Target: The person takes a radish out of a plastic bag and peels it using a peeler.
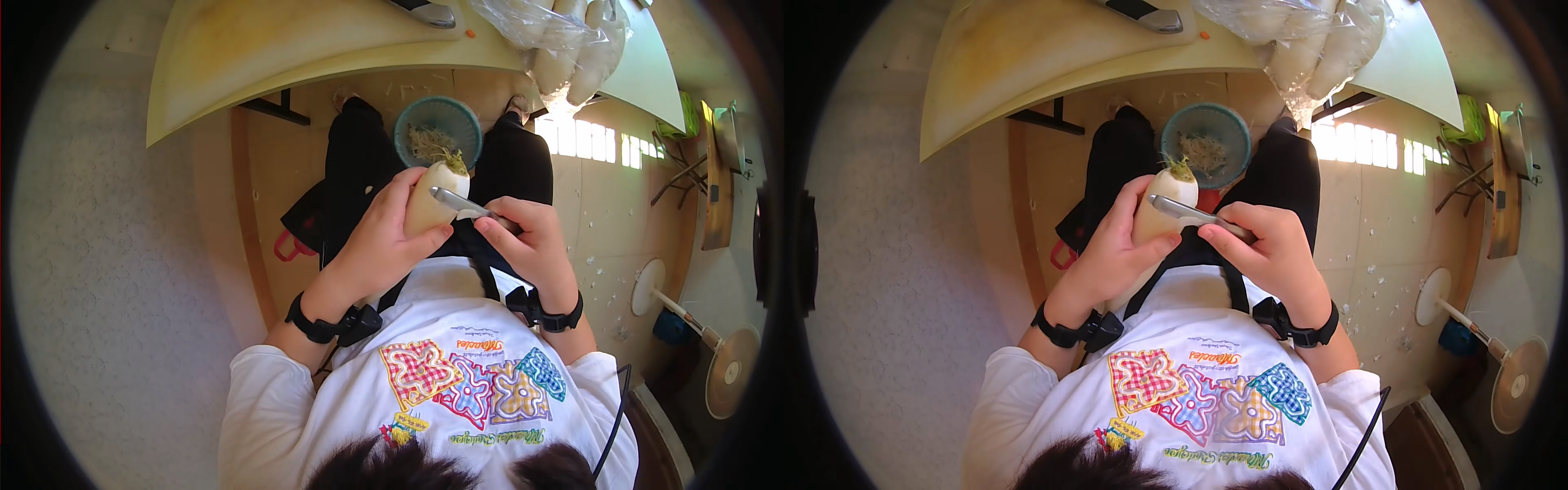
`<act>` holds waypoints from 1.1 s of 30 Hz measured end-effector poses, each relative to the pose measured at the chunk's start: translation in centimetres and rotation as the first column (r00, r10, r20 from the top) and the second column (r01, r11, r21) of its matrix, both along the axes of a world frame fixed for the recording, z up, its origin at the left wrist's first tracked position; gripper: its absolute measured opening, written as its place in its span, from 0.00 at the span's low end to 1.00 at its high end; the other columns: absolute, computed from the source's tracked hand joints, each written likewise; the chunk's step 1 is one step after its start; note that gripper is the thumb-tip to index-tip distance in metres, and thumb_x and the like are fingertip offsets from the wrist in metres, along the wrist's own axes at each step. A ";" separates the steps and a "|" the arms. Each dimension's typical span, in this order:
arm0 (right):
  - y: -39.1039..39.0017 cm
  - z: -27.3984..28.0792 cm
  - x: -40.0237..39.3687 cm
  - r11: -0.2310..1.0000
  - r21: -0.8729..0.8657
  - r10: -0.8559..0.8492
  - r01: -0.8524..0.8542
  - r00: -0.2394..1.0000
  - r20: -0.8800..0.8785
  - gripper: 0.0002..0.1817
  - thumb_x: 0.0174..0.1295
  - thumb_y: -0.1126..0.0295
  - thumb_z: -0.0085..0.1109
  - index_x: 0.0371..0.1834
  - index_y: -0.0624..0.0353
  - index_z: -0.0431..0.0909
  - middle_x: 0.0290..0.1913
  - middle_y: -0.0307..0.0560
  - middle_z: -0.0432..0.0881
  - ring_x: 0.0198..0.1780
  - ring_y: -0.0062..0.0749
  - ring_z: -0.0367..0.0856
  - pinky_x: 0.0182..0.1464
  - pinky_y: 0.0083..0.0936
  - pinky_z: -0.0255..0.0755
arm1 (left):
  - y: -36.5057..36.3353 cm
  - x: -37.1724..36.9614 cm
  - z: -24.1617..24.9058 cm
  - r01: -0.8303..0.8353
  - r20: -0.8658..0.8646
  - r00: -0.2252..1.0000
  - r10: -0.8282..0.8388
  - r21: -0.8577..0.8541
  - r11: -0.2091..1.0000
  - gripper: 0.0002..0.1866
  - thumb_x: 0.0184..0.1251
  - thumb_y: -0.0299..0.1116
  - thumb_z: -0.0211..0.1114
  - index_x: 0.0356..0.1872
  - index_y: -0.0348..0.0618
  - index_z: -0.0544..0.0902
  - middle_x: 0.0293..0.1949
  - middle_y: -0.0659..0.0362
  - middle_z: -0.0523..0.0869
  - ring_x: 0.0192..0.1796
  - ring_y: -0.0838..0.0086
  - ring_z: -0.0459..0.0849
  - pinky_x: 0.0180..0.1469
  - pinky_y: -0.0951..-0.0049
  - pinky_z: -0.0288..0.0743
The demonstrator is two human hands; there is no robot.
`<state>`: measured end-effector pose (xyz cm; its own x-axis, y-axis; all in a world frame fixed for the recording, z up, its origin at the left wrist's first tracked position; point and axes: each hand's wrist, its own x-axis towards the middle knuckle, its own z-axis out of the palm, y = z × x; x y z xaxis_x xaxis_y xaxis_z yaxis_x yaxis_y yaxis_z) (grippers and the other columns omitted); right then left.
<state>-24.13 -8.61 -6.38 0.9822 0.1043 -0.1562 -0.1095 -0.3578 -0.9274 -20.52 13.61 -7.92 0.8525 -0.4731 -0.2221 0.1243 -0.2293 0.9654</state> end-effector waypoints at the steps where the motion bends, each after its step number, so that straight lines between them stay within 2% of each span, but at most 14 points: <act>1: 0.1 0.1 0.0 0.999 -0.040 0.014 -0.012 0.999 0.048 0.11 0.62 0.66 0.70 0.32 0.64 0.82 0.16 0.39 0.67 0.20 0.21 0.62 0.24 0.22 0.58 | 0.0 0.0 0.0 0.001 -0.001 1.000 -0.001 -0.001 1.000 0.33 0.61 0.34 0.71 0.65 0.33 0.67 0.55 0.47 0.78 0.57 0.60 0.78 0.60 0.65 0.72; 4: 0.3 -0.2 0.0 0.998 -0.051 0.025 -0.022 0.997 0.068 0.11 0.61 0.65 0.71 0.32 0.63 0.83 0.16 0.41 0.69 0.19 0.24 0.64 0.24 0.23 0.59 | 0.1 0.0 0.2 -0.007 -0.030 1.000 0.007 -0.007 1.000 0.34 0.61 0.33 0.71 0.65 0.34 0.67 0.55 0.48 0.78 0.58 0.60 0.78 0.61 0.65 0.72; 16: 0.4 -0.1 0.1 0.997 -0.053 0.049 -0.048 0.998 0.025 0.12 0.61 0.65 0.71 0.31 0.63 0.83 0.15 0.41 0.67 0.18 0.24 0.62 0.23 0.24 0.58 | 0.4 -0.2 0.1 0.012 -0.039 0.999 -0.014 -0.048 0.999 0.34 0.60 0.32 0.70 0.66 0.35 0.67 0.55 0.48 0.78 0.57 0.61 0.78 0.60 0.65 0.72; 18: 0.5 0.0 0.2 0.997 -0.054 0.051 -0.050 0.999 0.013 0.12 0.61 0.64 0.71 0.31 0.63 0.83 0.15 0.41 0.67 0.18 0.24 0.62 0.23 0.24 0.58 | 0.8 0.0 0.4 0.087 0.001 0.996 -0.087 0.043 0.995 0.35 0.64 0.27 0.68 0.70 0.39 0.62 0.59 0.56 0.75 0.60 0.74 0.75 0.63 0.71 0.70; 25: 0.6 0.0 0.3 0.993 -0.104 0.051 -0.048 0.998 0.030 0.13 0.61 0.63 0.71 0.29 0.62 0.82 0.15 0.44 0.68 0.18 0.28 0.62 0.23 0.26 0.58 | 1.2 -0.2 -0.3 0.093 0.011 0.996 -0.094 0.050 0.994 0.36 0.63 0.27 0.69 0.70 0.39 0.62 0.59 0.55 0.75 0.60 0.74 0.74 0.64 0.71 0.70; 27: 0.6 -0.2 0.2 0.993 -0.114 0.017 -0.012 0.999 0.041 0.13 0.61 0.64 0.70 0.29 0.63 0.81 0.15 0.44 0.68 0.18 0.28 0.61 0.23 0.26 0.58 | 0.9 -0.5 -0.3 0.027 -0.033 0.999 -0.028 -0.007 1.000 0.36 0.59 0.34 0.71 0.67 0.36 0.66 0.59 0.47 0.76 0.61 0.57 0.76 0.64 0.63 0.70; 30: -0.2 -0.4 0.5 0.993 -0.118 -0.023 0.027 0.999 0.030 0.14 0.62 0.64 0.70 0.28 0.64 0.80 0.16 0.45 0.66 0.19 0.28 0.60 0.23 0.26 0.58 | 0.8 -0.7 0.2 0.087 -0.032 0.996 -0.085 0.058 0.995 0.36 0.59 0.34 0.71 0.67 0.37 0.66 0.59 0.46 0.76 0.62 0.57 0.76 0.65 0.62 0.69; 33: -0.6 -0.3 0.6 0.994 -0.106 -0.029 0.029 1.000 0.001 0.14 0.63 0.65 0.69 0.28 0.65 0.79 0.16 0.44 0.63 0.20 0.26 0.57 0.23 0.26 0.56 | 0.7 -1.0 0.2 0.088 -0.038 0.996 -0.086 0.055 0.995 0.36 0.60 0.35 0.71 0.67 0.37 0.66 0.60 0.46 0.76 0.62 0.56 0.76 0.66 0.62 0.69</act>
<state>-23.54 -9.23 -6.69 0.9845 0.0586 -0.1653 -0.1216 -0.4509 -0.8842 -21.50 14.27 -7.75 0.7998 -0.5309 -0.2800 0.1356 -0.2945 0.9460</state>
